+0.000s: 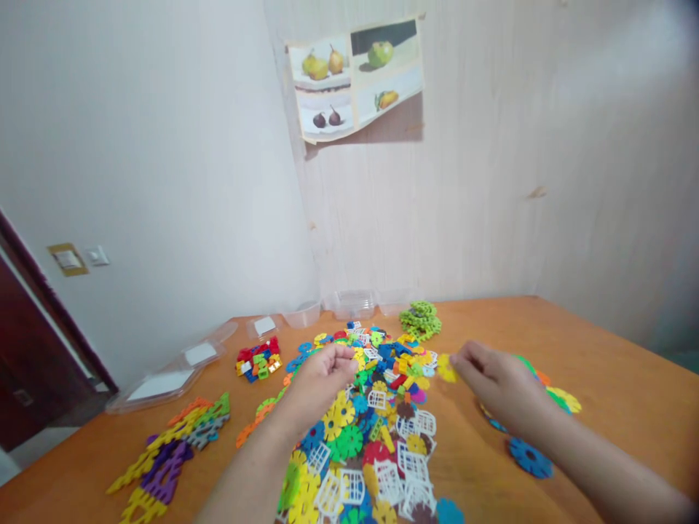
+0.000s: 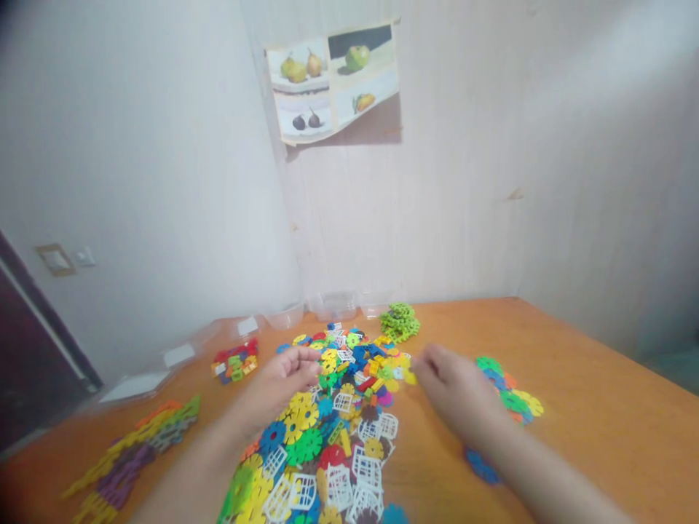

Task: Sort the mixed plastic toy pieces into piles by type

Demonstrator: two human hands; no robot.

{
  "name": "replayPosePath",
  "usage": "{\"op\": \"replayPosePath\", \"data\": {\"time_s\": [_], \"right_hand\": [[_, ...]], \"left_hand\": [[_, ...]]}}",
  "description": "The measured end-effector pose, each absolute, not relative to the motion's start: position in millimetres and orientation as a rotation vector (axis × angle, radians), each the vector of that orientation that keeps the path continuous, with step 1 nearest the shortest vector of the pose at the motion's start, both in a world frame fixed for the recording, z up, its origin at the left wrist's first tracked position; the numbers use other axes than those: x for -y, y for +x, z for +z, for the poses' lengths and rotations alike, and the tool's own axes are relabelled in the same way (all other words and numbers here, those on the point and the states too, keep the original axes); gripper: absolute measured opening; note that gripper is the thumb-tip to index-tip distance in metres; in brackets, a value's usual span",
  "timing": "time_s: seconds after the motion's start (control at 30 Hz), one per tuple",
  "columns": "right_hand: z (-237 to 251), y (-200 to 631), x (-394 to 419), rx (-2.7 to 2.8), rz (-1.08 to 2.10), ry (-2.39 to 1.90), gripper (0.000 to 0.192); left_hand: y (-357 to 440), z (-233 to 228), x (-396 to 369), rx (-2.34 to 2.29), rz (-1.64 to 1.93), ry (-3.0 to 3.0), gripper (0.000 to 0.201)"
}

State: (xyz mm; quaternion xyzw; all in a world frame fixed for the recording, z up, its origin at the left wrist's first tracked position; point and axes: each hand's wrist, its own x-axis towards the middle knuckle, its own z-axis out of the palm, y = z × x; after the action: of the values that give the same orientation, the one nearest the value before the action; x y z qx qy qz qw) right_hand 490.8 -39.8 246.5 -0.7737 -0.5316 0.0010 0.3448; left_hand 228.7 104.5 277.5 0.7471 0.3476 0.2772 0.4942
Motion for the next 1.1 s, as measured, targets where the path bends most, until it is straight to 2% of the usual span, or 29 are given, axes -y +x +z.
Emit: {"op": "replayPosePath", "data": {"time_s": [0.13, 0.3, 0.5, 0.63, 0.77, 0.9, 1.1], "right_hand": [[242.2, 546.5, 38.8, 1.176, 0.088, -2.248, 0.032], [227.3, 573.4, 36.4, 1.124, 0.284, -2.382, 0.030], [216.4, 583.5, 32.7, 1.197, 0.260, -2.495, 0.030], [218.5, 583.9, 34.4, 1.197, 0.224, -2.495, 0.031], [228.5, 568.2, 34.5, 1.149, 0.119, -2.451, 0.037], [237.0, 526.5, 32.4, 1.284, 0.000, -2.264, 0.034], [243.5, 436.4, 45.4, 1.647, 0.148, -1.799, 0.032]], "left_hand": [[200.9, 272.7, -136.2, -0.992, 0.729, 2.013, 0.034], [191.2, 264.3, -143.0, -1.013, 0.474, 2.292, 0.031], [199.1, 264.4, -129.7, -1.020, 0.296, 2.539, 0.037], [200.3, 257.9, -133.7, -0.990, 0.362, 2.558, 0.029], [202.7, 255.7, -137.7, -0.999, 0.427, 2.506, 0.020], [210.0, 262.8, -132.2, -1.004, 0.493, 2.403, 0.016], [233.0, 271.7, -96.9, -0.819, 0.532, 2.102, 0.021]]}}
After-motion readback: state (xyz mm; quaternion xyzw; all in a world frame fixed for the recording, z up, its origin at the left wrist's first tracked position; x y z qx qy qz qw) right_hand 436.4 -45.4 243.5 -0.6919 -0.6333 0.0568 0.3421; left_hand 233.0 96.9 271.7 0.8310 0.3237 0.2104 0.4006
